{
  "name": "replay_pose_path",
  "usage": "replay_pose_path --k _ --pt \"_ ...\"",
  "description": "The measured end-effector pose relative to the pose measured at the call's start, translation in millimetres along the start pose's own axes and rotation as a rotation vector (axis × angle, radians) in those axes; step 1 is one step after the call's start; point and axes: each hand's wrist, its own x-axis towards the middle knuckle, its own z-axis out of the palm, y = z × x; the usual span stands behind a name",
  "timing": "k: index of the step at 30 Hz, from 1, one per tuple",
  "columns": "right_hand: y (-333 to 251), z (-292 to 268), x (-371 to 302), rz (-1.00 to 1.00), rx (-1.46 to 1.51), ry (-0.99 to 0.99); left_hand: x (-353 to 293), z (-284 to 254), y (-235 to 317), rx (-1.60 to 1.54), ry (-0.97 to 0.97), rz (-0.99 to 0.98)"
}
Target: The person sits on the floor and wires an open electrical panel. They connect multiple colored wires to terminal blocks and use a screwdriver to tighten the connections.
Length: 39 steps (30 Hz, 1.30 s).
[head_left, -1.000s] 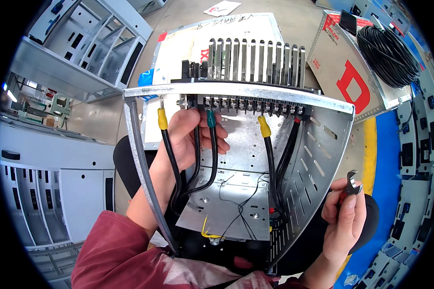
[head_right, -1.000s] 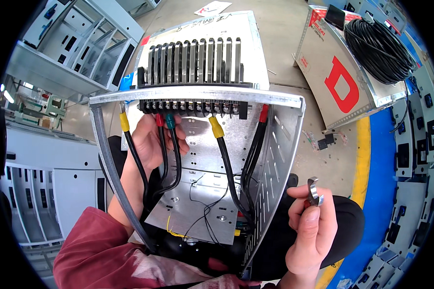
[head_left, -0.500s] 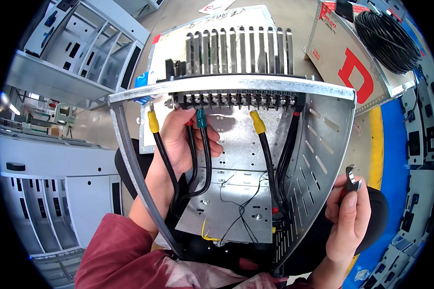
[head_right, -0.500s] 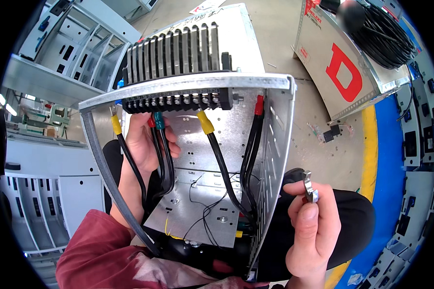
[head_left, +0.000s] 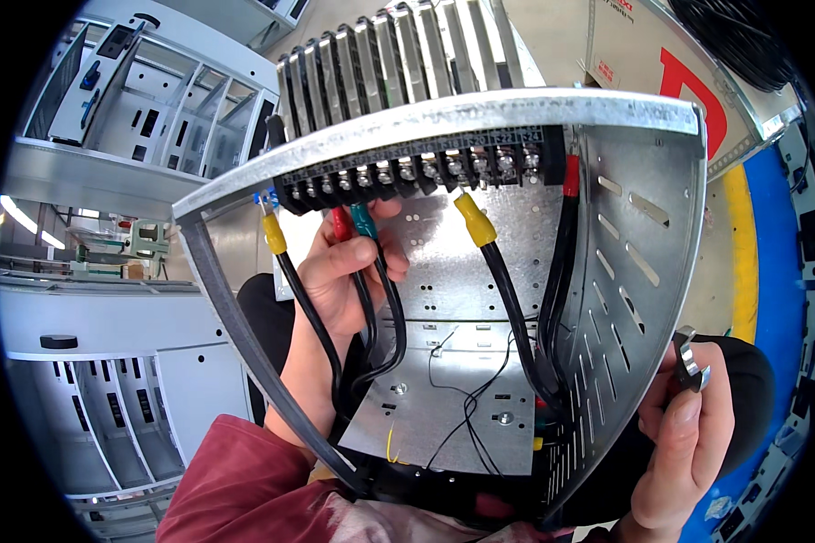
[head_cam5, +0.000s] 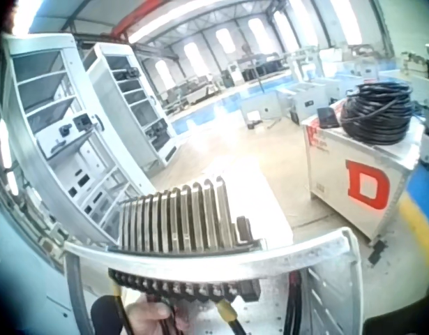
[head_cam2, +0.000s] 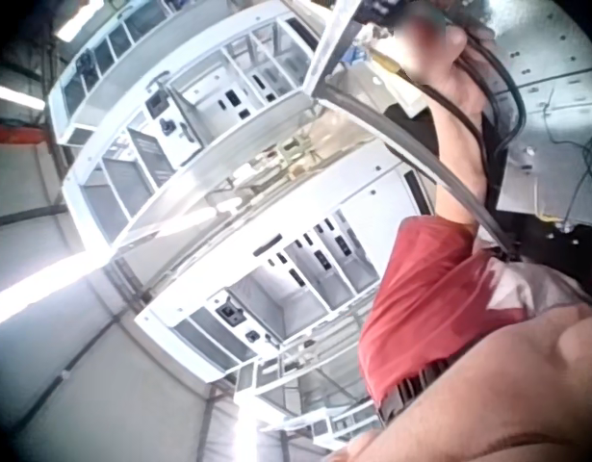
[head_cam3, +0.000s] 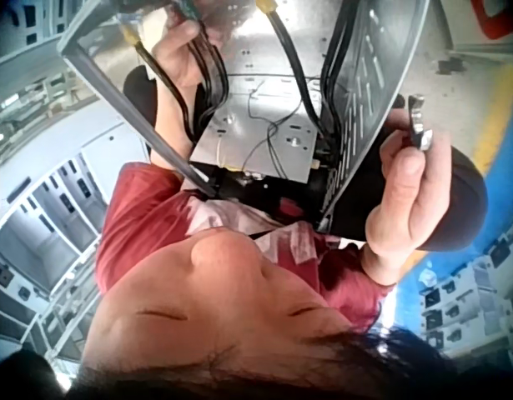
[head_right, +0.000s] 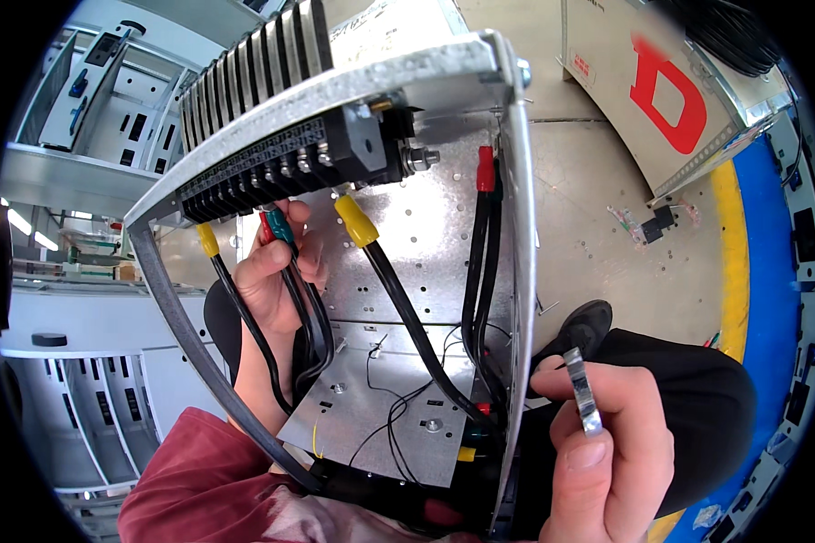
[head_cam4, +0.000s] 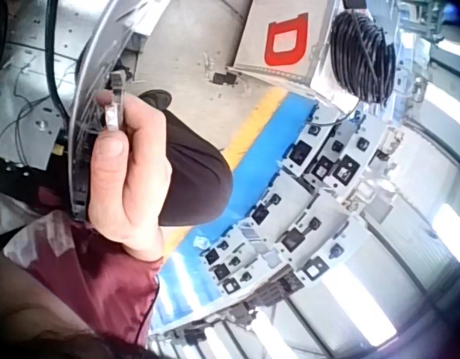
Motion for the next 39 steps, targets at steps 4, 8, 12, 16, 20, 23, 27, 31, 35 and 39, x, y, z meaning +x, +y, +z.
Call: replay_pose_path --k 4,8,12,16,20,23,27,31,35,39 --pt "4 0 4 -0.029 0.009 0.001 1 -2 1 0.014 -0.025 -0.001" --pt "4 0 9 0.003 0.016 0.007 -1 10 19 0.145 0.053 -0.064" --pt "-1 2 9 0.109 0.074 0.021 -14 -2 29 0.198 0.267 0.267" --pt "8 -1 9 0.076 0.039 -0.035 -25 12 40 0.561 0.375 0.435" --pt "12 3 13 0.064 0.100 -0.022 -19 39 42 0.552 0.289 0.402" --pt "20 5 15 0.068 0.052 0.027 -13 47 50 0.399 0.349 0.166" --pt "24 9 18 0.010 0.073 0.038 -9 52 60 0.430 0.321 0.124" --pt "27 16 23 -0.051 0.151 0.102 -9 55 58 0.539 0.299 0.147" --pt "18 13 28 -0.173 0.213 0.169 -8 56 48 0.536 0.302 0.253" --pt "-4 14 22 -0.435 0.043 0.300 -3 51 34 0.581 0.295 0.378"
